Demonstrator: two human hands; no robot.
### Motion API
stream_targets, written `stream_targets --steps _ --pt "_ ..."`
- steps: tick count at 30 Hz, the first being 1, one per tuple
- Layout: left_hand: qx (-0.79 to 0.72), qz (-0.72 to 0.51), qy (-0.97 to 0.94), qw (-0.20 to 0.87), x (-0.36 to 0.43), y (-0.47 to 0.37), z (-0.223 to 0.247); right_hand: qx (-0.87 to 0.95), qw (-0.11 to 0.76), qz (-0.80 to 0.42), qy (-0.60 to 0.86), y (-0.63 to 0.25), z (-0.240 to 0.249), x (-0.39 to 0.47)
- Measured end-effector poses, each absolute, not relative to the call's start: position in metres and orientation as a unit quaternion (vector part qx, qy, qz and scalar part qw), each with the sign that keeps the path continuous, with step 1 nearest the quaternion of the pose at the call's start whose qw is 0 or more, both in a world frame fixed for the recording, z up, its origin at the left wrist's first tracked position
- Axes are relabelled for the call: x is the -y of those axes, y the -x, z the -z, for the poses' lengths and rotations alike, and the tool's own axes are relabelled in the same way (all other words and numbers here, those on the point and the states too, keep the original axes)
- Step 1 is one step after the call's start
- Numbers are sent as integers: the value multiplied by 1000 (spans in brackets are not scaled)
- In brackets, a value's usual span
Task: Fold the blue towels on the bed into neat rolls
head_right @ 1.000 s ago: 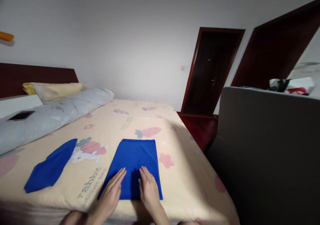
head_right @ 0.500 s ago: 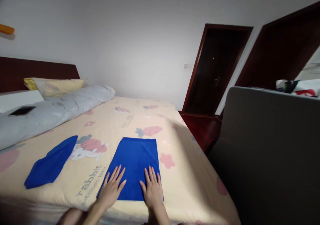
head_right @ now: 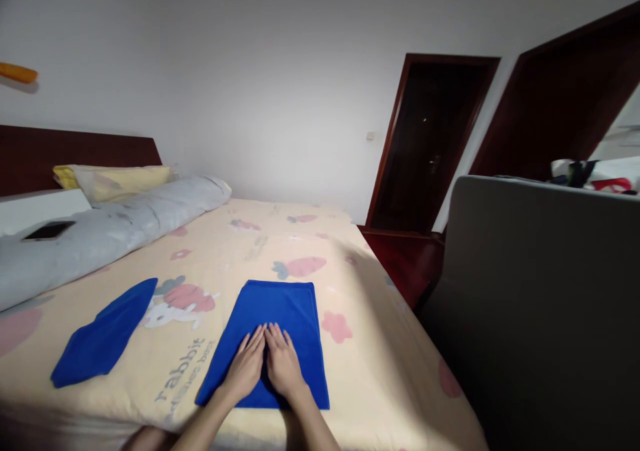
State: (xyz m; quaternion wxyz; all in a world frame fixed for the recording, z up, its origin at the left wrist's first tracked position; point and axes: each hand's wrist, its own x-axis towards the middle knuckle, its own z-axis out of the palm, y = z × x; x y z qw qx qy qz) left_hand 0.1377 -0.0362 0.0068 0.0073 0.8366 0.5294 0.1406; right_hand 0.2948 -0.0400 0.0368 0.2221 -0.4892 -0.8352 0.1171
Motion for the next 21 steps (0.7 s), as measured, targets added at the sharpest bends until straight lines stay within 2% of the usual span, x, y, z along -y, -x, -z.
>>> stream_targets --steps 5,16,21 --pt "-471 -135 -870 42 3 -132 -9 849 181 -139 476 -297 -27 13" --pt "-647 -54 -759 56 -21 -52 -23 720 72 -77 686 -381 -28 -16" --pt "-694 -32 -716 68 -37 -58 -31 692 75 -52 717 -369 -34 -33"
